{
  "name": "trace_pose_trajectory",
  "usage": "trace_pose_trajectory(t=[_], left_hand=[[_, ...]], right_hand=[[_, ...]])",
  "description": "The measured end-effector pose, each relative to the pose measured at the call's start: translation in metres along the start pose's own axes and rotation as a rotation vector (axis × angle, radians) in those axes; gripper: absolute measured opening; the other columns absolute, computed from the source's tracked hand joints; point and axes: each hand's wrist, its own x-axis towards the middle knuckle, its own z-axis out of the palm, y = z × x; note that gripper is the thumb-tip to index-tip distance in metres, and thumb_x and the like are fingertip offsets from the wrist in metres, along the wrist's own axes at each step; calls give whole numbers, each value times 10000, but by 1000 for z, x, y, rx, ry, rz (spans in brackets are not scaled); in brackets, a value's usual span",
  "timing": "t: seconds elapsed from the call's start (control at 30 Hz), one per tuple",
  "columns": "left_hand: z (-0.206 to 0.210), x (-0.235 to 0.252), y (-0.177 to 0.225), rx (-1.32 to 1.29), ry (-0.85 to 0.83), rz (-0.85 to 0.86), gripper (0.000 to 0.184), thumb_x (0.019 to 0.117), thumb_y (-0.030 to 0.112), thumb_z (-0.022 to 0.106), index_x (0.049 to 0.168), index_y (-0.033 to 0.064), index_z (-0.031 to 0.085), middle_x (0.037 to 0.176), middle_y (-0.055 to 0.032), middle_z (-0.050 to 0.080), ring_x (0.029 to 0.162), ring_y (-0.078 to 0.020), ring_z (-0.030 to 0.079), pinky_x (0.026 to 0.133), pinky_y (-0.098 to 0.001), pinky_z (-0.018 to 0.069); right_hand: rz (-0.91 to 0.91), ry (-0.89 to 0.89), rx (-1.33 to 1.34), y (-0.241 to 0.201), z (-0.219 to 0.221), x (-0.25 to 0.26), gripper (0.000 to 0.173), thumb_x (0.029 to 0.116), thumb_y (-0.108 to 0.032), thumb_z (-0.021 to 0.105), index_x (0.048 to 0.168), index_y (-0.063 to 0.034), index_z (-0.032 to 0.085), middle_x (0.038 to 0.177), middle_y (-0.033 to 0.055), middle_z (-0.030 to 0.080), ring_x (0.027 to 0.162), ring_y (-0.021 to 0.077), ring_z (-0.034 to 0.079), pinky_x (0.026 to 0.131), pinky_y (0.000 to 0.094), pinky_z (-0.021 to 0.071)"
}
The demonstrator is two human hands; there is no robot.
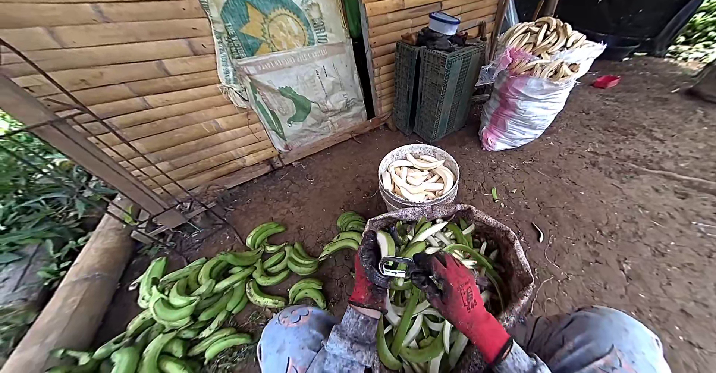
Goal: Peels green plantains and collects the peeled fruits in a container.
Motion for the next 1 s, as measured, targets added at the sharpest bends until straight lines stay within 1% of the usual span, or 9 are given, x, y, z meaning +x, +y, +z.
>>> trace_pose_trajectory(t=[0.1, 0.17, 0.33, 0.5, 0.6, 0.7, 0.77, 0.87, 1.0], left_hand=[[3, -3, -1, 27, 16, 35, 398, 1120, 218, 199, 1120, 36, 552, 889, -67, 689, 782, -122, 699, 722, -253, 598], [6, -2, -1, 77, 4, 69, 433, 1115, 209, 185, 1073, 26, 575, 829, -61, 691, 704, -114, 687, 650, -242, 589], [7, -2, -6, -17, 47, 105, 398, 1106, 215, 180, 1061, 55, 542, 825, -38, 671, 738, -100, 685, 682, -239, 594], [-3, 4, -6, 352, 193, 312, 332, 1091, 156, 277, 1116, -33, 548, 892, -82, 610, 787, -123, 626, 744, -285, 558], [2, 5, -7, 200, 125, 292, 353, 1083, 152, 233, 1030, 25, 559, 827, -41, 654, 743, -99, 661, 692, -258, 577], [4, 3, -9, 56, -86, 235, 423, 1078, 161, 189, 985, 77, 593, 827, -20, 697, 766, -104, 693, 709, -266, 597], [5, 4, -5, 175, -121, 201, 391, 1098, 168, 203, 1067, 54, 576, 864, -35, 701, 785, -118, 701, 731, -279, 606], [9, 3, 11, 671, -91, 212, 404, 1121, 191, 266, 1349, -53, 493, 1023, -88, 640, 859, -109, 653, 804, -270, 566], [4, 2, 8, 868, -88, 248, 375, 1104, 153, 332, 1340, -51, 541, 1178, -126, 637, 1030, -104, 626, 934, -254, 513]], right_hand=[[-3, -52, -51, -2, -2, 8, 392, 835, -238, 712, 1193, -82, 744, 1057, 213, 720, 959, 420, 712, 765, 560, 576], [-22, -31, -70, -8, -3, 13, 389, 821, -234, 715, 1176, -76, 745, 1006, 208, 718, 905, 413, 716, 711, 540, 574], [85, -102, -28, -24, -4, 21, 386, 881, -232, 691, 1233, -75, 718, 1029, 208, 713, 900, 396, 715, 713, 523, 573], [32, -65, 26, -20, 4, 11, 362, 879, -278, 692, 1175, -74, 738, 994, 182, 717, 879, 365, 718, 710, 492, 585], [113, -94, 10, -21, 0, 17, 373, 886, -229, 687, 1217, -61, 721, 1043, 214, 713, 913, 395, 717, 724, 514, 579], [194, -122, 13, -14, -5, 28, 388, 902, -187, 646, 1263, -55, 697, 1059, 208, 709, 901, 374, 717, 736, 513, 576], [165, -89, 19, -8, -4, 25, 382, 900, -213, 656, 1246, -57, 705, 1046, 193, 713, 887, 359, 719, 726, 502, 581], [59, -12, -27, -2, 1, 15, 374, 886, -264, 668, 1198, -68, 730, 1009, 184, 717, 878, 368, 720, 704, 500, 584], [29, 33, -134, 5, 2, 21, 384, 844, -213, 695, 1203, -87, 744, 1065, 220, 721, 962, 430, 711, 784, 554, 577]])
